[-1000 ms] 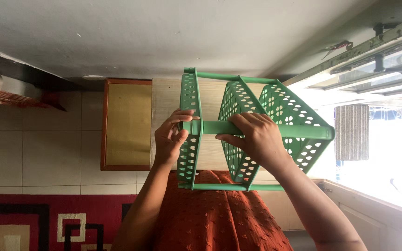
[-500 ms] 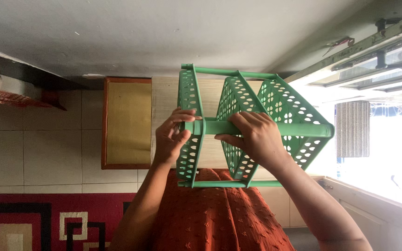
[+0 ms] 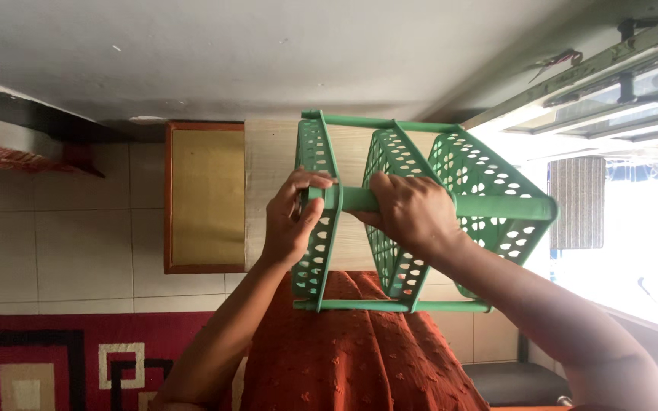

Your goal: The person assembles a green plastic stool by inserting cylindrical legs into the base and then stacking two identical stools together. The person handles the stool base and legs by hand, aligning and pressing the legs into place, then lifts and stacks the second stool on top of the first.

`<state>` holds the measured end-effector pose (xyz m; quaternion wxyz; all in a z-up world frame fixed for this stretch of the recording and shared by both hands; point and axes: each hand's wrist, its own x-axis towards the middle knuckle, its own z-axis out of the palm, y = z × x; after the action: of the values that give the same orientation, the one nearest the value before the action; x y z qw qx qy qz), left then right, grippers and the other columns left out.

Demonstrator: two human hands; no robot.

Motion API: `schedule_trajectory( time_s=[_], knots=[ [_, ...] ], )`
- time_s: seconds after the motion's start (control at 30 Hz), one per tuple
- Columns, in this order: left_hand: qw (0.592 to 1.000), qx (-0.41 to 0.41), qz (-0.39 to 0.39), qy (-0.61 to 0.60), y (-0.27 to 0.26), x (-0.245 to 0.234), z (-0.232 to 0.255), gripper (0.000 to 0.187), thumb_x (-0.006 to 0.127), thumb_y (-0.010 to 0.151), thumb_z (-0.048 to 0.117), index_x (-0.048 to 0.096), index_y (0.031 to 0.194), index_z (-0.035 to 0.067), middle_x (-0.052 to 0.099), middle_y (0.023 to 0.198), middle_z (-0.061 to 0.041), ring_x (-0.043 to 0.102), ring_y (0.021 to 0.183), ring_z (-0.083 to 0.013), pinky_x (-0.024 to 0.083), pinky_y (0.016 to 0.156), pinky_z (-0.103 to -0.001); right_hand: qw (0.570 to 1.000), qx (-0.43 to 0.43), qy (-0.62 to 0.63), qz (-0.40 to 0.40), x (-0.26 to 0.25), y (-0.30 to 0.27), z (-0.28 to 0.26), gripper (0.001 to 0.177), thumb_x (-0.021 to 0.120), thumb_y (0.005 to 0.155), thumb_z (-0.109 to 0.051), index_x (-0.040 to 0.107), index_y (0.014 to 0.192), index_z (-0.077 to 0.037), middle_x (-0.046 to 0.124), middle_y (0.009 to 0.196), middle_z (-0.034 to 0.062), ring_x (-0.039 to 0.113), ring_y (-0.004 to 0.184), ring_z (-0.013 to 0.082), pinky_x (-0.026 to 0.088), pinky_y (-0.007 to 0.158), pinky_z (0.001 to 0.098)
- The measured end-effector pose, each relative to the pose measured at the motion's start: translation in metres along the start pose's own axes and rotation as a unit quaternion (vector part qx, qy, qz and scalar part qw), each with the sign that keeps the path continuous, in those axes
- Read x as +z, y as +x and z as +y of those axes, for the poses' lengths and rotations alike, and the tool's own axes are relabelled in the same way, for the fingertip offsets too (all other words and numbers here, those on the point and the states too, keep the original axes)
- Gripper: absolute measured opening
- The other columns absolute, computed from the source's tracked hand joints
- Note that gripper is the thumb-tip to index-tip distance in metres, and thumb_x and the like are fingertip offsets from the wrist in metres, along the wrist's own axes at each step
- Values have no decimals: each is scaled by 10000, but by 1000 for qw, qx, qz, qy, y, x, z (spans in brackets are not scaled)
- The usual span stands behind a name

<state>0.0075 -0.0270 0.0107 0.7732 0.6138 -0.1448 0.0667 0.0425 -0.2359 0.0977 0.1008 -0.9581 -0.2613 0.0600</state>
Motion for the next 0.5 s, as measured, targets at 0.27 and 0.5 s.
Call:
schedule_trajectory(
  time_s=[0.27,0.5],
  knots=[
    [998,-53,31,-6,-1,7,1,209,608,1073,192,609,1235,60,660,1254,-100,627,1146,-146,506,1013,-301,1000,-15,1,-4,3,11,11,543,669,901,-617,556,807,-95,650,627,48,643,511,201,553,502,378],
    [982,-119,96,114,20,4,-14,331,642,999,325,646,1247,107,714,960,-5,574,747,-80,502,665,-229,999,-45,24,-9,8,38,31,545,630,916,-627,586,856,-86,680,695,68,668,542,277,537,499,429]
  ],
)
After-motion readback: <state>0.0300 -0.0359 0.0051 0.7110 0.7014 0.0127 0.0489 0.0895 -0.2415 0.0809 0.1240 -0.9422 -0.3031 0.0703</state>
